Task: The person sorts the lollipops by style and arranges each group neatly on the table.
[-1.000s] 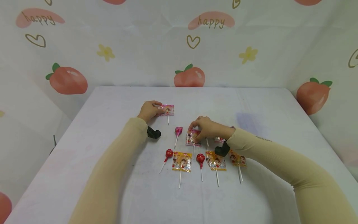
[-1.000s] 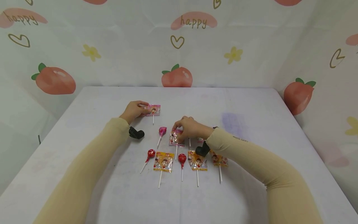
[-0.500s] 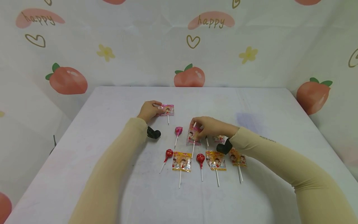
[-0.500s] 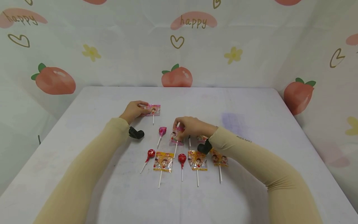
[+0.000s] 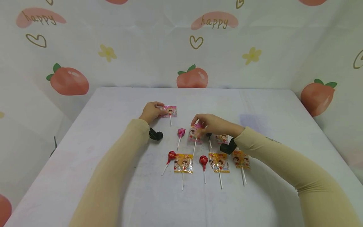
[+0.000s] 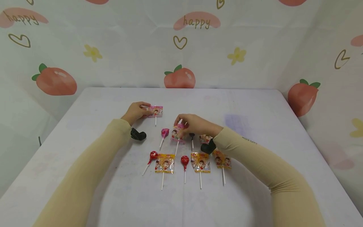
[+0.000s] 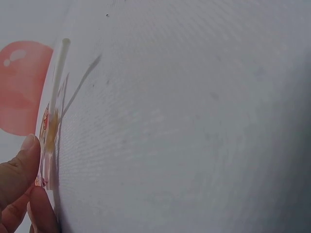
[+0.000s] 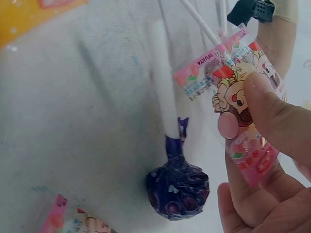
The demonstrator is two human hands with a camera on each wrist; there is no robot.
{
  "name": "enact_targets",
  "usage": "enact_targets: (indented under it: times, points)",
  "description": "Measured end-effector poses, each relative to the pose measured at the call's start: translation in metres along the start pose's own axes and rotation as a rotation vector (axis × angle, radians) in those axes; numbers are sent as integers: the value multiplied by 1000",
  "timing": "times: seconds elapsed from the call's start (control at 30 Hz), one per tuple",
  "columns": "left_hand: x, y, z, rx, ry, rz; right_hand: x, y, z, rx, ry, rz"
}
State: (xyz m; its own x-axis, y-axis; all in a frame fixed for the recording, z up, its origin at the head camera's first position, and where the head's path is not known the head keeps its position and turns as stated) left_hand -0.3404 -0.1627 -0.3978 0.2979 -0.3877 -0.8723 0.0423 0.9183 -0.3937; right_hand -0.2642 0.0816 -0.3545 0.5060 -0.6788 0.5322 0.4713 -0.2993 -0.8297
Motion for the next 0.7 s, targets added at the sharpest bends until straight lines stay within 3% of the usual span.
enact_targets:
  times: [0.4,0.7]
  points:
    - [2,0,-3,2,3,4,-2,-20,-1,-57,15,-65]
    - [3,-1,-4,0,-8,-4,1,-45,0,-104,36,-305]
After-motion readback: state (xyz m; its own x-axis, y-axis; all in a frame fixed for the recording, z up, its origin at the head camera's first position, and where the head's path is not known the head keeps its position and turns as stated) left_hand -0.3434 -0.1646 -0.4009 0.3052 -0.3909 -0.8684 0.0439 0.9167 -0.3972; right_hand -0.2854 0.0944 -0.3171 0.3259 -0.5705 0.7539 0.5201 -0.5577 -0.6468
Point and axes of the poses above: each hand's wrist, its own z-axis away from the middle knuckle, its own y-axis out of the palm, x = y × z, the point moved 6 cm from there along -z, towards the middle knuckle, and after that the axes turned 10 degrees about z, right-handed, at the moved point
